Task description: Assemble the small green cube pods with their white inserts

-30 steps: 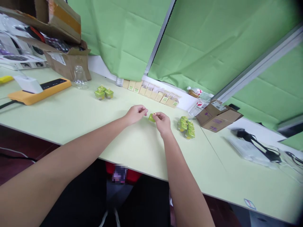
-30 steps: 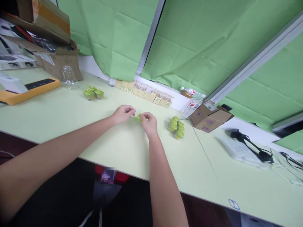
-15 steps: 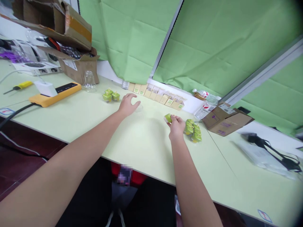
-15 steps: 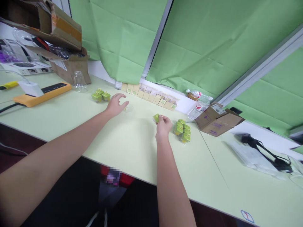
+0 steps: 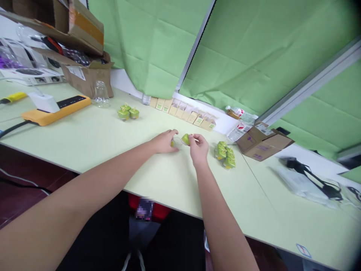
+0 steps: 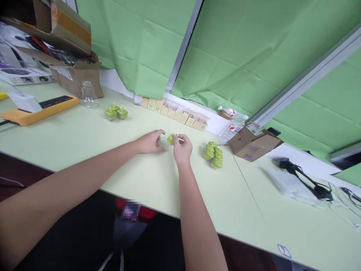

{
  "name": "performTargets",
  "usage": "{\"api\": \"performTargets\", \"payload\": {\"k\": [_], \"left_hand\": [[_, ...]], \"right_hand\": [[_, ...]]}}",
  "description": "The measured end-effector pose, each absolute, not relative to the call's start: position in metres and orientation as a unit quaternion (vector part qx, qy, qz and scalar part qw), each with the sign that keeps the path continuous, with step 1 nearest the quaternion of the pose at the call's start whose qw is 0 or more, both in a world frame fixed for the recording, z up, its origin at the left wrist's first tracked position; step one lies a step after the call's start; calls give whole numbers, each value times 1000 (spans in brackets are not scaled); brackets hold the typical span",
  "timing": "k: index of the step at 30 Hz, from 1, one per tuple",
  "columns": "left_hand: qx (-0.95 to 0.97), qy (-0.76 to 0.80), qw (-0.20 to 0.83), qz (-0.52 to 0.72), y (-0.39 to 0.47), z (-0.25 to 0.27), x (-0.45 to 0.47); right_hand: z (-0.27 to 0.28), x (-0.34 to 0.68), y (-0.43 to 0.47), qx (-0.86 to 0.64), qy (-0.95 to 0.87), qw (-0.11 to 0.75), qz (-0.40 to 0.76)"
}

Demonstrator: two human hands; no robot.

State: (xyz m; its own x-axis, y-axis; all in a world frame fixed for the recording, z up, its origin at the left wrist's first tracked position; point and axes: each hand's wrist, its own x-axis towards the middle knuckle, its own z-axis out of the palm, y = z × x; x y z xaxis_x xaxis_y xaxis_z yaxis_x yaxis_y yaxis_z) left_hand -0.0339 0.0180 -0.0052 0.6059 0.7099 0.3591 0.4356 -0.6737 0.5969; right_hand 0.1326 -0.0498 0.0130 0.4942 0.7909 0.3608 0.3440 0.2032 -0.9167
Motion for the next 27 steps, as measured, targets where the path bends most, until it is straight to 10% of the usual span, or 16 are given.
{"api": "performTargets", "payload": {"k": [27], "left_hand": [[885,363,134,259,-4,-4,-13]], "right_hand": [[10,128,-60,-665,-619,398,-128]]}}
